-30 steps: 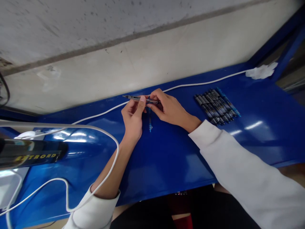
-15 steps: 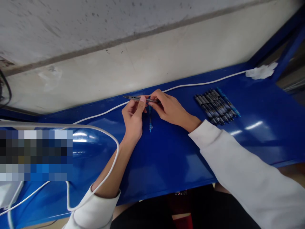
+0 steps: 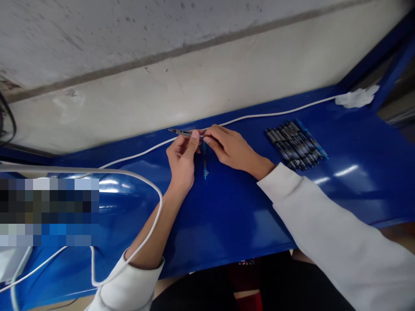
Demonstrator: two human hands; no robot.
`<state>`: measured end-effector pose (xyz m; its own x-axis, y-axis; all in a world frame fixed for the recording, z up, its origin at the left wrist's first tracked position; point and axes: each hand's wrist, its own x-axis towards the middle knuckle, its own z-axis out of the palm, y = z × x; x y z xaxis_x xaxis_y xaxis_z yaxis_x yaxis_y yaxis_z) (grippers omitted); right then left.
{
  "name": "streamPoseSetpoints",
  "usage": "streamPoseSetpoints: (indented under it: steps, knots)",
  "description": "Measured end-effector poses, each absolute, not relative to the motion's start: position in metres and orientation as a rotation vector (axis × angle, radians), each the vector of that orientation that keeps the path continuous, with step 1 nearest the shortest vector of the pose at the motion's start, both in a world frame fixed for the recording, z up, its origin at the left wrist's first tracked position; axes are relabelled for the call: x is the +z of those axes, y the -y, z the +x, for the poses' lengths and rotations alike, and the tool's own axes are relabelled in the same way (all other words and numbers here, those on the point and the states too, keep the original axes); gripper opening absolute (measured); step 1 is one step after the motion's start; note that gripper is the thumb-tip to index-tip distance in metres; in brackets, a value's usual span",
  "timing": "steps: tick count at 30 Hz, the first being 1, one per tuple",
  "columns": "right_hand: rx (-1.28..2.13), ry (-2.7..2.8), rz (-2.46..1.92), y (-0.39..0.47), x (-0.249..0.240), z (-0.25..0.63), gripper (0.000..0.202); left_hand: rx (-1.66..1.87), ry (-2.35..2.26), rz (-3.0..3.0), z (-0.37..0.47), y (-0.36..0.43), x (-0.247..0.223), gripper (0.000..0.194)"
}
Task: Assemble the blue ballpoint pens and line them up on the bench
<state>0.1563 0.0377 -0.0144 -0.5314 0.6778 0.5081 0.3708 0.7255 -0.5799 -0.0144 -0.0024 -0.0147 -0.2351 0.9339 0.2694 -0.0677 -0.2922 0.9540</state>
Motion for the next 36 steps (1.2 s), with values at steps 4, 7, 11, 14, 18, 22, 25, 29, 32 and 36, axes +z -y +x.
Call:
streamPoseSetpoints:
  steps: [4,7,11,14,18,22,25,29,32,36]
  knots:
    - [0.567,2.136,-0.812,-0.036,-0.014,0.156,0.02,1.628,-1.159,1.221,-0.014,0.003,-0.014,0.029]
    - [0.573,2.164,-0.808,-0.037,-0.014,0.156,0.02,1.633,-1.142,1.224,-0.014,0.002,-0.014,0.028]
    - [0.574,2.182,-0.811,-0.037,-0.014,0.156,0.025,1.631,-1.127,1.221,-0.015,0.002,-0.015,0.028]
    - [0.583,2.15,-0.825,-0.037,-0.014,0.156,0.022,1.62,-1.139,1.224,-0.015,0.002,-0.015,0.029]
    - [0.606,2.16,-0.803,-0.037,-0.014,0.155,0.021,1.619,-1.127,1.227,-0.015,0.002,-0.015,0.028]
    - [0.65,2.173,-0.799,-0.038,-0.013,0.156,0.024,1.629,-1.117,1.219,-0.016,0.002,-0.016,0.027]
    - [0.714,2.158,-0.771,-0.039,-0.01,0.155,0.026,1.625,-1.124,1.208,-0.016,0.001,-0.016,0.028]
    - [0.861,2.063,-0.744,-0.037,-0.005,0.154,0.032,1.626,-1.131,1.188,-0.017,0.002,-0.016,0.03]
    - [1.085,1.917,-0.744,-0.035,-0.003,0.151,0.041,1.619,-1.125,1.176,-0.017,0.002,-0.014,0.031]
    - [1.465,1.668,-0.672,-0.036,-0.005,0.148,0.047,1.6,-1.096,1.167,-0.018,0.003,-0.012,0.031]
